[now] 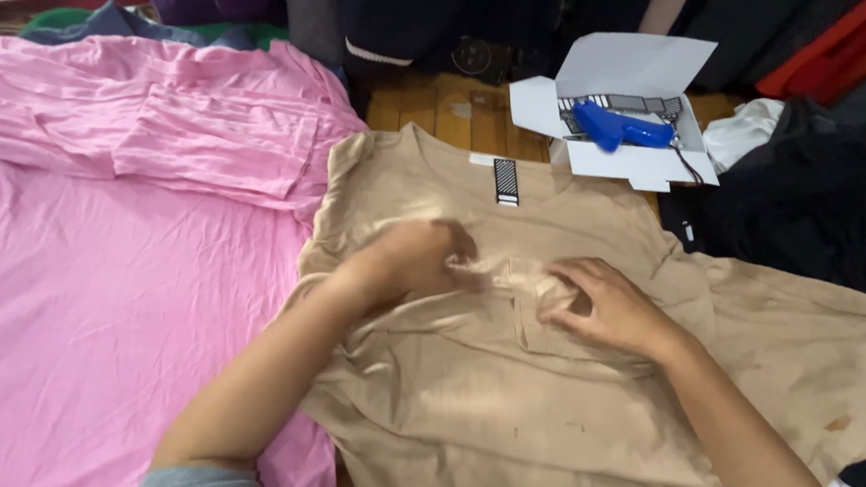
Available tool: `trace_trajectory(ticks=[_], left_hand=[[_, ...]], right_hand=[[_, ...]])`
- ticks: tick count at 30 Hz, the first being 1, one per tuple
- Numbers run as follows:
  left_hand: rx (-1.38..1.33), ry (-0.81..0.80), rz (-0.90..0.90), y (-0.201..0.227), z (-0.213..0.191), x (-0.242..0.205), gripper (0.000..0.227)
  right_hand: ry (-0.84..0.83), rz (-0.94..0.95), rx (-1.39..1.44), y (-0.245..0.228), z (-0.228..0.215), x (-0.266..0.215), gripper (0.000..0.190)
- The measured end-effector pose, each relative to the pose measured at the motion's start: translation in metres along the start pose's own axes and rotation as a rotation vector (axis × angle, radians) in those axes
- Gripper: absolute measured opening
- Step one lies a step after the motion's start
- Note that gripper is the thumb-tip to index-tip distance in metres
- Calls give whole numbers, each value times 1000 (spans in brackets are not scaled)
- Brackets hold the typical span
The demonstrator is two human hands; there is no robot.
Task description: Attaching price tags to various garments using a tagging gun
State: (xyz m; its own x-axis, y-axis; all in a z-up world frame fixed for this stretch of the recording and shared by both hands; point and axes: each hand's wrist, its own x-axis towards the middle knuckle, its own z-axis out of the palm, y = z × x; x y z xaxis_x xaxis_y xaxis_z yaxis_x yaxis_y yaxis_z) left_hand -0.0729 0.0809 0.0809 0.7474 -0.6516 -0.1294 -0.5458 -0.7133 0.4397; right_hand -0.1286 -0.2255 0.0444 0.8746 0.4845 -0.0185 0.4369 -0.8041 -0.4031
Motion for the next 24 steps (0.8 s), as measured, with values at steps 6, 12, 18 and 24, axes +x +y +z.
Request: trace_trajectory(ticks=[6,12,18,24], left_hand=[[50,-99,154,-5,62,21,38],[572,427,-533,-123,38,14,37],[354,497,-567,-166,31,-18,42],[268,627,-367,-125,13,-21,31]], right_hand=[[307,9,32,34,13,-14,11],[211,449,-240,43,-38,-28,22],[219,201,-251,40,-18,16,30],[168,-117,127,-54,5,84,25]])
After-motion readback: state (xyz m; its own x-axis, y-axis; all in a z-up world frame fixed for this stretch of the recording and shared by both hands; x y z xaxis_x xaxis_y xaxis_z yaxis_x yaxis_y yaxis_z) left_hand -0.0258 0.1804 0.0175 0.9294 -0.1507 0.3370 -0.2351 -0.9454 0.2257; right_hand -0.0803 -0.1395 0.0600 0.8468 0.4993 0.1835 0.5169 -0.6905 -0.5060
